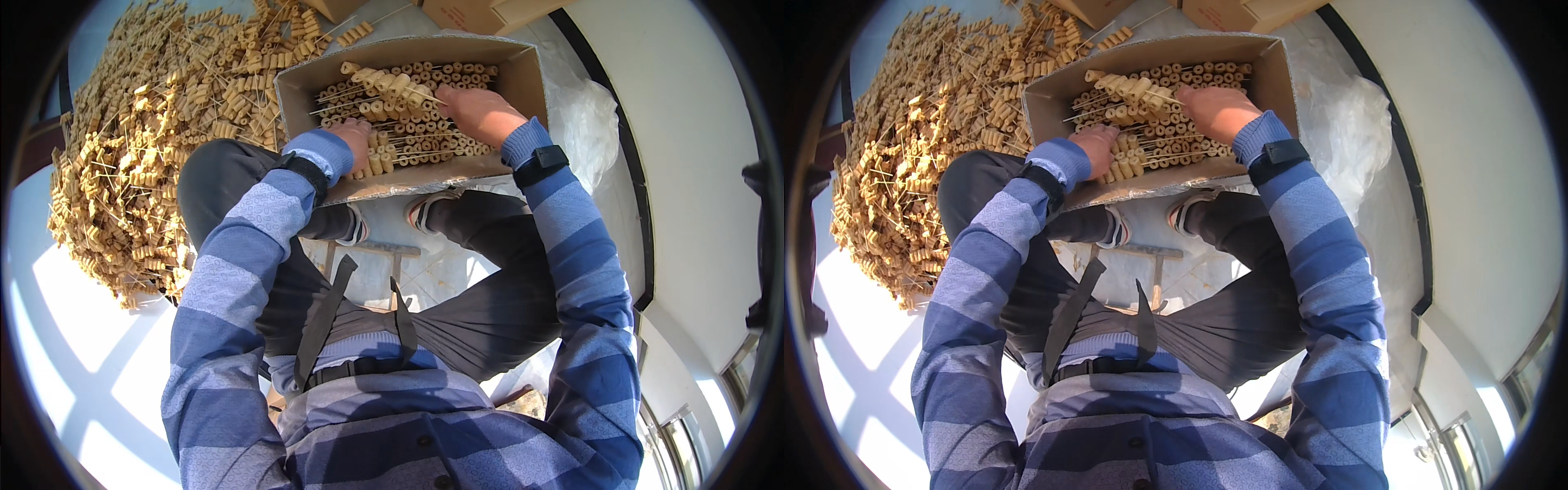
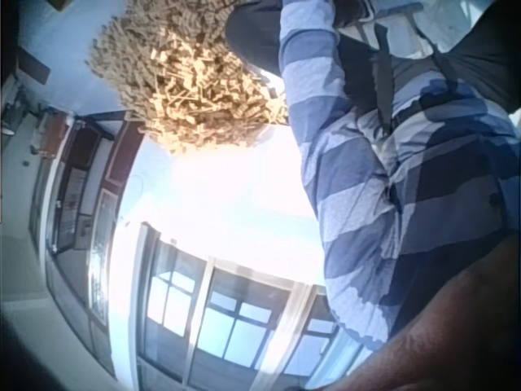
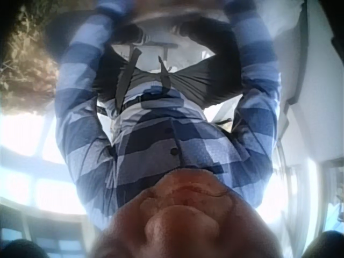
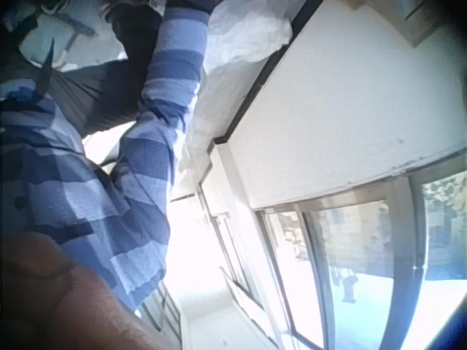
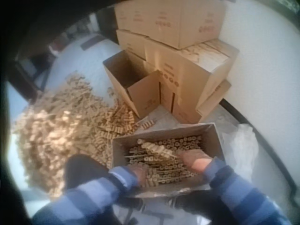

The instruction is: The person sits on a stool and repeatedly picks up small cylindrical snack pieces and wooden skewers, threading the snacks onto the skewers. The assembled skewers are placed into a cardboard box. The person occasionally gathers loose snacks from the floor and continues assembling.

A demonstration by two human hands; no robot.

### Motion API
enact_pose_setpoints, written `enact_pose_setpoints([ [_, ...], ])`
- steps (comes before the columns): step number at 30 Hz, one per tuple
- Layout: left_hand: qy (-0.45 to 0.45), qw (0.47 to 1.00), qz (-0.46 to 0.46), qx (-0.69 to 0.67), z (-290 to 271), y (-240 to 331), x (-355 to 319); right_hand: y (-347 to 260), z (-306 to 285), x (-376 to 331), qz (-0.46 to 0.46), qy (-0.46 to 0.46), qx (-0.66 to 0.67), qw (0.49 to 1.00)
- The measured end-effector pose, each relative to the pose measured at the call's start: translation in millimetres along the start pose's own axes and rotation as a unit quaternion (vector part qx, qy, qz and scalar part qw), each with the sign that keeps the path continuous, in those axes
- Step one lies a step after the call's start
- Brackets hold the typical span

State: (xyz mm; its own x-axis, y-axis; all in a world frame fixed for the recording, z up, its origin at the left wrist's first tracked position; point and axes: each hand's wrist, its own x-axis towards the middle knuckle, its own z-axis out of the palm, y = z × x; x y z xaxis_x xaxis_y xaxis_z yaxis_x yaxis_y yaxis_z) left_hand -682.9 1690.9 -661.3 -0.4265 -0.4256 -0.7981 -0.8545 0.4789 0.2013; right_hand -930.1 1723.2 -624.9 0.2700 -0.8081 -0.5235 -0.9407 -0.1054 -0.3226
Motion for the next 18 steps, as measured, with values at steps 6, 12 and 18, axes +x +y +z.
enact_pose_setpoints([
  [6,-0.074,0.997,0.018,0.011,0,0,-5,-3,22,13,-0.027,0.01,0.001,1.0],
  [12,-0.084,0.995,0.042,0.035,-2,0,-14,-9,43,29,-0.066,0.019,-0.033,0.997],
  [18,-0.037,0.999,0.011,-0.009,1,5,-22,-5,43,38,-0.048,-0.007,-0.051,0.998],
])
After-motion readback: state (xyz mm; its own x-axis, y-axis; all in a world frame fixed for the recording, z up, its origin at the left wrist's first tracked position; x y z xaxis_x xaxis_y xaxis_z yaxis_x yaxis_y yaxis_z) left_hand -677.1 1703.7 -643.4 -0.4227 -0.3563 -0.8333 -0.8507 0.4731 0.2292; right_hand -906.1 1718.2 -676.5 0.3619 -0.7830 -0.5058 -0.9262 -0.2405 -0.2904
